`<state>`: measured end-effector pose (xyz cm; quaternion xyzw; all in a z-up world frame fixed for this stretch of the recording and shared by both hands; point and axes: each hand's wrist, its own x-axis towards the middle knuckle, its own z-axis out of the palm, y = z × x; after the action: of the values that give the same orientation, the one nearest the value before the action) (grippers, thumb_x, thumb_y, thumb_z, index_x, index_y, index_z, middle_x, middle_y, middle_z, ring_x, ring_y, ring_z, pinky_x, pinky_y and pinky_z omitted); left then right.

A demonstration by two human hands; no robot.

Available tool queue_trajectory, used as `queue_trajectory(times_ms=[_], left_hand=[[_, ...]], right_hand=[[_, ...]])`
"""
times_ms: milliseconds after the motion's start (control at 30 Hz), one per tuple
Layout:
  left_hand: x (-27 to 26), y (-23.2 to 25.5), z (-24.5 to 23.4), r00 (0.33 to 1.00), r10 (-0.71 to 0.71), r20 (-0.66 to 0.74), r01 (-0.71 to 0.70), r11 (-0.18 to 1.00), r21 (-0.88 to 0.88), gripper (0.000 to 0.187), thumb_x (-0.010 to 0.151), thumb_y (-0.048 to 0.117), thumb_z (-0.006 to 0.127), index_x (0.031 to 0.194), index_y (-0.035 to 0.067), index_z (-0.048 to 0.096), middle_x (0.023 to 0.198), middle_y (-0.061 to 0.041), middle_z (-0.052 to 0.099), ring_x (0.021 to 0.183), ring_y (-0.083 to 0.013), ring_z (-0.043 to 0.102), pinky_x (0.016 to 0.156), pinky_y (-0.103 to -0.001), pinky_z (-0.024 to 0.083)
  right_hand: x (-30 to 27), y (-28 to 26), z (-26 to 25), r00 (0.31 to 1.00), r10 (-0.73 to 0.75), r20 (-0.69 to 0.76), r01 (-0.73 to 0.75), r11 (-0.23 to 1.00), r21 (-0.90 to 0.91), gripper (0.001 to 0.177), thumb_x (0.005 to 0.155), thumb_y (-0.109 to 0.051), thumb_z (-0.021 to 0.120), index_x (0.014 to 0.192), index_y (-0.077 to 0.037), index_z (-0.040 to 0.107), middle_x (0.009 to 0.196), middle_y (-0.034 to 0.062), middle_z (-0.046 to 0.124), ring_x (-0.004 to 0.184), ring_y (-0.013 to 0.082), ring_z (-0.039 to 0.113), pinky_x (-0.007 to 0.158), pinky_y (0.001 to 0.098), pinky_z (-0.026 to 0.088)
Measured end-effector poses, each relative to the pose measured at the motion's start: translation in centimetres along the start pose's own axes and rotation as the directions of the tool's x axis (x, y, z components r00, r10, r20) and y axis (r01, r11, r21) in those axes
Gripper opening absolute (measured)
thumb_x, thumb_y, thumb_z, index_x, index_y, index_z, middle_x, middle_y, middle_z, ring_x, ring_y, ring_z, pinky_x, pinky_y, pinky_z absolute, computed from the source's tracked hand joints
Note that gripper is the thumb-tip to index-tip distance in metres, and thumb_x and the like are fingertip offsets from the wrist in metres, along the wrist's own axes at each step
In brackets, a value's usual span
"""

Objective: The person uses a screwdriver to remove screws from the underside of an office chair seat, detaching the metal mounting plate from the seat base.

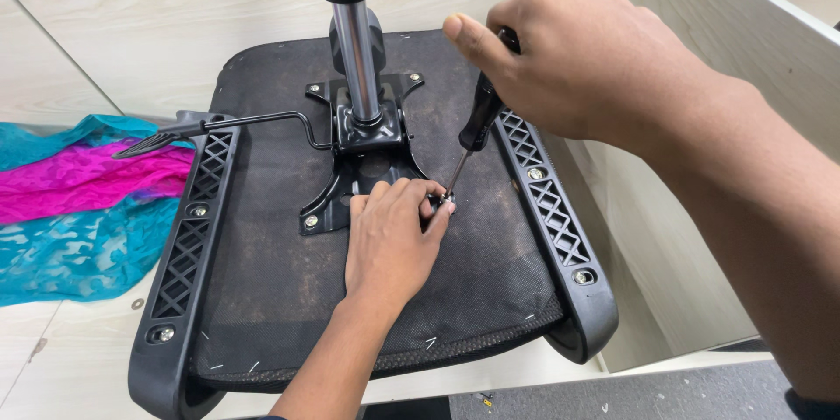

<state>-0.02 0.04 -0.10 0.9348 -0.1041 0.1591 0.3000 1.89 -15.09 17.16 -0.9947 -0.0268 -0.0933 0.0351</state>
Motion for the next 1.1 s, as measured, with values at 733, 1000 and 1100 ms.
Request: queue_trajectory(times_ms=[733, 1000, 1100], left_hand=[[0.1, 0.2, -0.2, 1.0, -0.014, 0.015, 0.014, 1.0, 0.007, 0.021, 0.091, 0.034, 0.072, 0.103, 0.018, 0.076, 0.079, 0.004, 0.063, 0.08, -0.0144, 0.056, 0.088, -0.034, 0.04], [0.1, 0.2, -0.2, 0.998, -0.047, 0.048, 0.046, 0.999, 0.019, 0.021, 0.091, 0.034, 0.071, 0.104, 0.019, 0.076, 0.079, 0.005, 0.063, 0.081, -0.0137, 0.057, 0.09, -0.034, 0.04], [0.1, 0.2, -0.3, 0.999, -0.025, 0.022, 0.025, 1.0, 0.012, 0.021, 0.091, 0.034, 0.071, 0.104, 0.018, 0.076, 0.08, 0.005, 0.063, 0.082, -0.0135, 0.057, 0.091, -0.034, 0.039]], right_hand=[[-0.1, 1.5, -0.4, 0.96, -0.278, -0.038, 0.28, 0.942, 0.182, 0.038, 0.104, -0.034, 0.049, 0.127, -0.004, 0.053, 0.08, 0.0262, 0.072, 0.075, 0.0381, 0.075, 0.072, 0.0519, 0.057], [-0.2, -0.7, -0.1, 0.994, -0.106, 0.004, 0.105, 0.99, 0.096, 0.046, 0.112, -0.049, 0.046, 0.117, -0.008, 0.068, 0.081, 0.0248, 0.073, 0.078, 0.0382, 0.075, 0.081, 0.0484, 0.057], [-0.3, -0.9, 0.0, 0.931, -0.327, -0.164, 0.352, 0.923, 0.157, 0.035, 0.107, -0.036, 0.051, 0.12, -0.008, 0.068, 0.085, 0.0226, 0.074, 0.08, 0.0398, 0.074, 0.08, 0.0509, 0.056]])
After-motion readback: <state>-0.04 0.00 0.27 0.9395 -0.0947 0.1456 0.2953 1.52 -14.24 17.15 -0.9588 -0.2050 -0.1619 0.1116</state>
